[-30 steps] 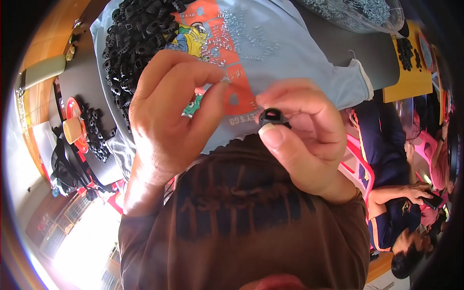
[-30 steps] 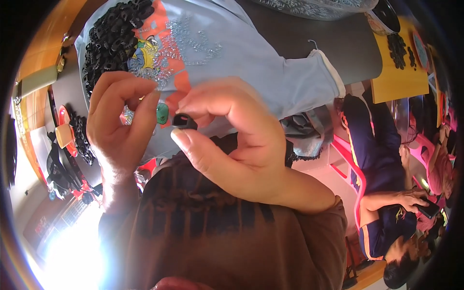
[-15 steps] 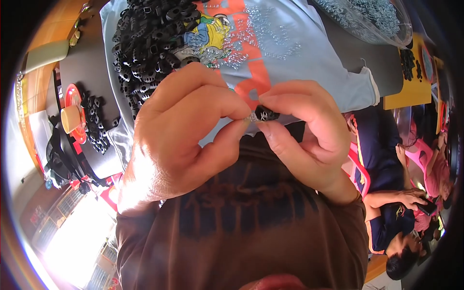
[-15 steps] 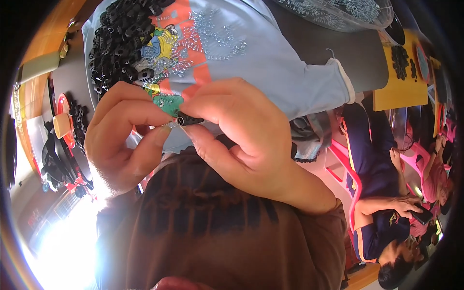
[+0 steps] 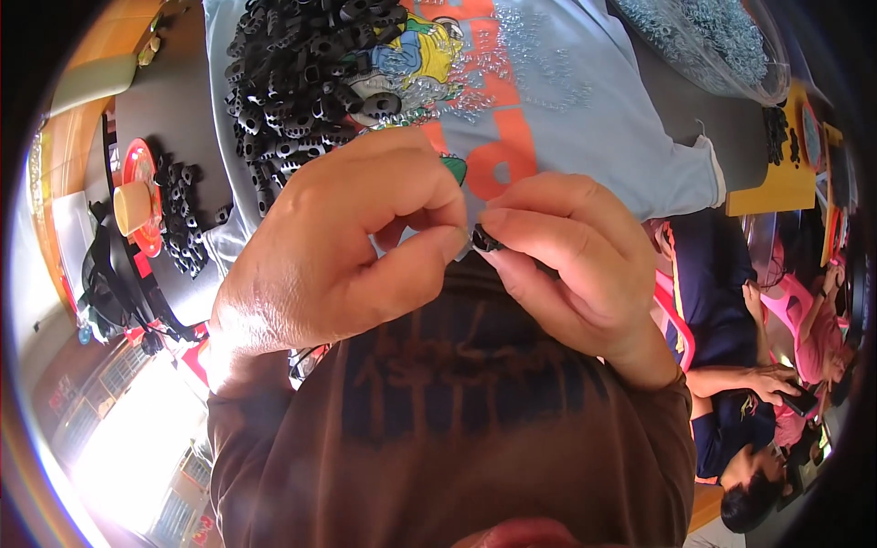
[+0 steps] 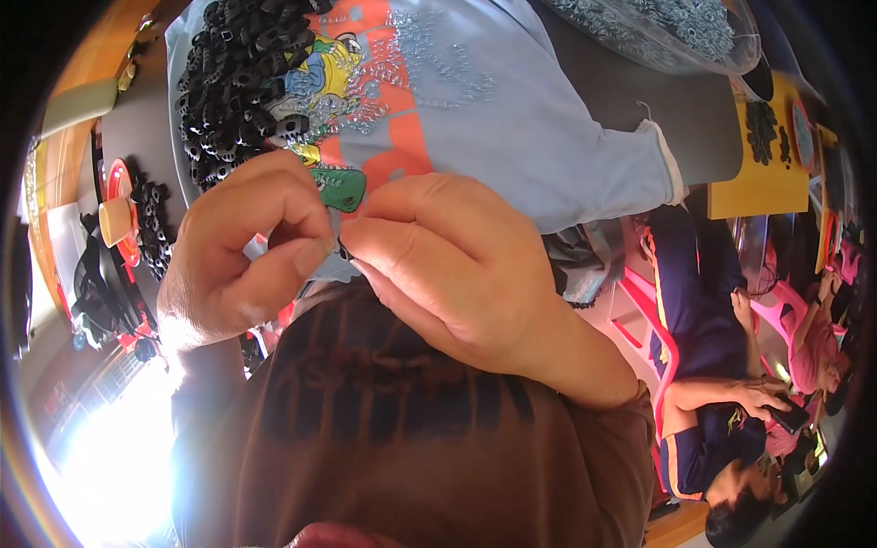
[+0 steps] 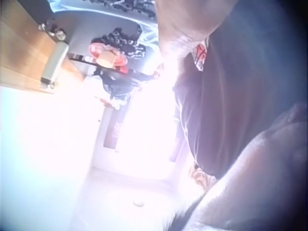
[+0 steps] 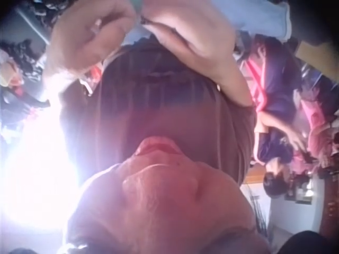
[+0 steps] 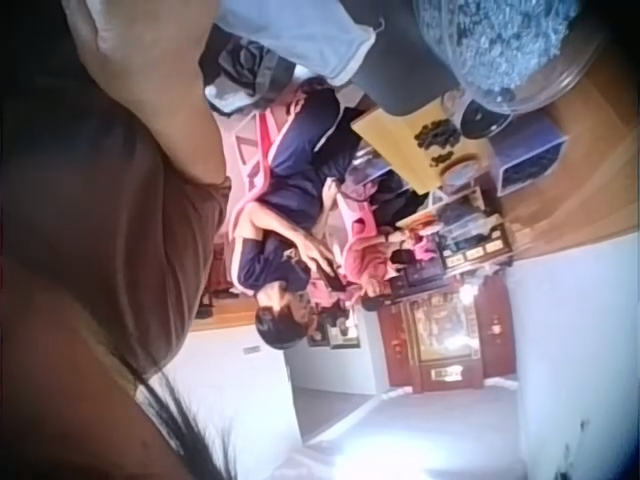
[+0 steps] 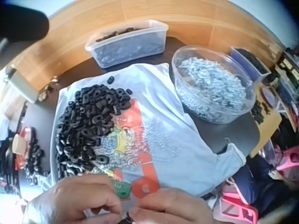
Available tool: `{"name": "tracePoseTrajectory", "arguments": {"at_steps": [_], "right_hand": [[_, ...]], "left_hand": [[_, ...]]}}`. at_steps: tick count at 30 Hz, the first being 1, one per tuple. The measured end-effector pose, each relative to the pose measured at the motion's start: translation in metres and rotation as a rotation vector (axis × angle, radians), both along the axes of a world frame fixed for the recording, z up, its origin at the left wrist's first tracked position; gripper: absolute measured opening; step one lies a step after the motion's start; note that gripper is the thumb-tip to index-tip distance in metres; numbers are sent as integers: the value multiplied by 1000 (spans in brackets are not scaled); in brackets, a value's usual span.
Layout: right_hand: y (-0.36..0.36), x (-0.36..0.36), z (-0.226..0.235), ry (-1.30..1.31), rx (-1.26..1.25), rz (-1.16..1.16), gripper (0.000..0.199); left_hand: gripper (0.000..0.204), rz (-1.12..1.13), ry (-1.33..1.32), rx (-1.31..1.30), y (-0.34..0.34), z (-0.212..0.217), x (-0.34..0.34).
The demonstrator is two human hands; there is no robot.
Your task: Assembling small black plastic components by inserting a inner ring into a housing.
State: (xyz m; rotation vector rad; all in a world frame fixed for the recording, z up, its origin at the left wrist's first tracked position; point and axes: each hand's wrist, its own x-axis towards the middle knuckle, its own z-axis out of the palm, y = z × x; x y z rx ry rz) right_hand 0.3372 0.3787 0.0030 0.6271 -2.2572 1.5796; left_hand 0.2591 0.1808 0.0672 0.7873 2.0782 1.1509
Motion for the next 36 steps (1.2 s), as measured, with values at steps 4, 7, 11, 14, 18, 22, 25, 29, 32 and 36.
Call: {"name": "tracePoseTrajectory", "arguments": {"at_steps": [4, 7, 11, 14, 18, 22, 25, 29, 32, 36], "right_hand": [[-4, 0, 2, -37, -27, 7, 31], [-9, -1, 2, -79, -90, -10, 31], [-13, 0, 4, -133, -164, 12, 28], [-12, 0, 3, -165, -238, 13, 26], [-14, -1, -3, -233, -322, -53, 26], [-19, -4, -16, -234, -337, -117, 26], [-18, -4, -20, -217, -311, -104, 26], [-18, -4, -20, -204, -302, -137, 26], [-16, -5, -19, -192, -267, -114, 26], [-12, -3, -14, -246, -198, -39, 25]], "left_hand": [[11, 30, -30, 24, -2, 0, 1], [12, 75, 2, -6, -4, 4, 7], [14, 171, 88, 174, -11, 3, 11], [13, 354, 171, 137, -22, 2, 18], [2, 369, 405, 140, -39, -9, 13], [4, 450, 488, 35, -41, -19, 13], [9, 446, 623, -79, -36, -21, 11], [19, 391, 853, -237, -37, -20, -4], [24, 237, 977, -390, -41, -20, -11], [24, 195, 1007, -492, -51, -19, -18]]}}
